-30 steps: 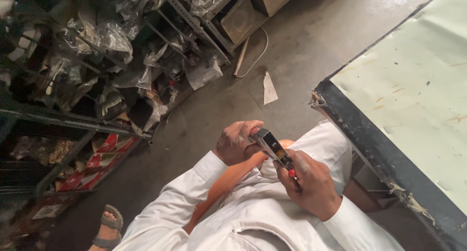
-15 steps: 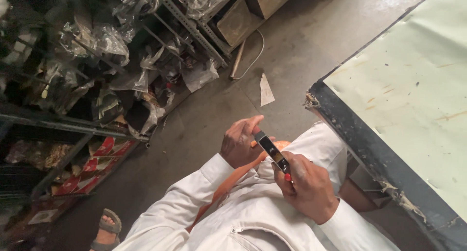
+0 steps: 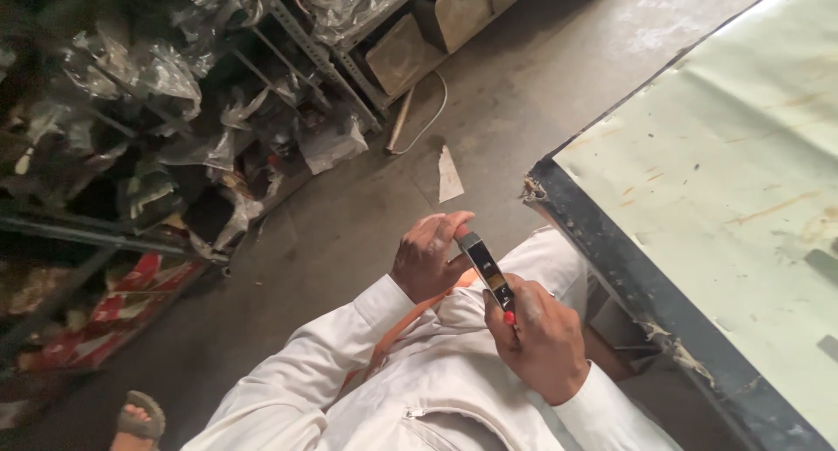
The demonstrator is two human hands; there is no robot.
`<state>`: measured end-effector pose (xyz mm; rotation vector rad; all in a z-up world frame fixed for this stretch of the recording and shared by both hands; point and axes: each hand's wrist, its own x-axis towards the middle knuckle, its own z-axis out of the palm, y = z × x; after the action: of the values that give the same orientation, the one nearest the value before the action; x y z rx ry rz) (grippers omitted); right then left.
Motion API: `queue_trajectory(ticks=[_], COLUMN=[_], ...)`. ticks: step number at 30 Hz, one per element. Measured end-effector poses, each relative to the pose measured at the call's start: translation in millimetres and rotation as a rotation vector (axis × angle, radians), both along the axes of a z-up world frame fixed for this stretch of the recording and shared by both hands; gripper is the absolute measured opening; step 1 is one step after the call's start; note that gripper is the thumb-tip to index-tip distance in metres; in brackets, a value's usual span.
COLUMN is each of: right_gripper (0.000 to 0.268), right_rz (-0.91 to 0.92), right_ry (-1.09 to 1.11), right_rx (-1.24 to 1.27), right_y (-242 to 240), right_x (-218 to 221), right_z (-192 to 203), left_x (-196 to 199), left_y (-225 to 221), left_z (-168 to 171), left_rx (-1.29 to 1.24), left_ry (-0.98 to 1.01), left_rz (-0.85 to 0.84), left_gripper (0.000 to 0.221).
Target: Disassembling, cleaning, and repairing a heavy-duty metal stapler gun.
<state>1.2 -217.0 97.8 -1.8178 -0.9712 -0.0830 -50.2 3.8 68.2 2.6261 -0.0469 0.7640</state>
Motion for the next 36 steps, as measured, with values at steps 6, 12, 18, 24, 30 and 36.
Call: queue_trajectory(ticks=[6,12,18,24,30,36], right_gripper=[0.026,0.027,0.025,0.023,0.022,0.022], right_rz=[-0.042,-0.117,-0.182,-0.218,-0.248,-0.234], right_ry=[-0.065,-0.072,-0.092,-0.102,-0.062,-0.087], right_rx=[0.060,0.094,0.091,0.104,0.113,0.106], right_y=[-3,-4,-6,-9,-7,-8], right_x=[-3,-9,-12,-16,-22,-23], right_z=[3,17,17,24,26,26], left_x=[6,14,19,26,25,22], left_y=[-3,-9,-16,-19,-19,-18], left_z=[2,21,17,10,28,17], left_rx=[-0.055,-0.099,-0.131,-0.148,-0.133,-0.114], left_ry=[0.068,-0.099,-0.046,-0.067,-0.175,-0.077], left_rz=[0.016,-0.013,-0.044,-0.080,-0.079,-0.045], left_gripper=[0.066,0.080,0.065,0.060,0.082,0.065])
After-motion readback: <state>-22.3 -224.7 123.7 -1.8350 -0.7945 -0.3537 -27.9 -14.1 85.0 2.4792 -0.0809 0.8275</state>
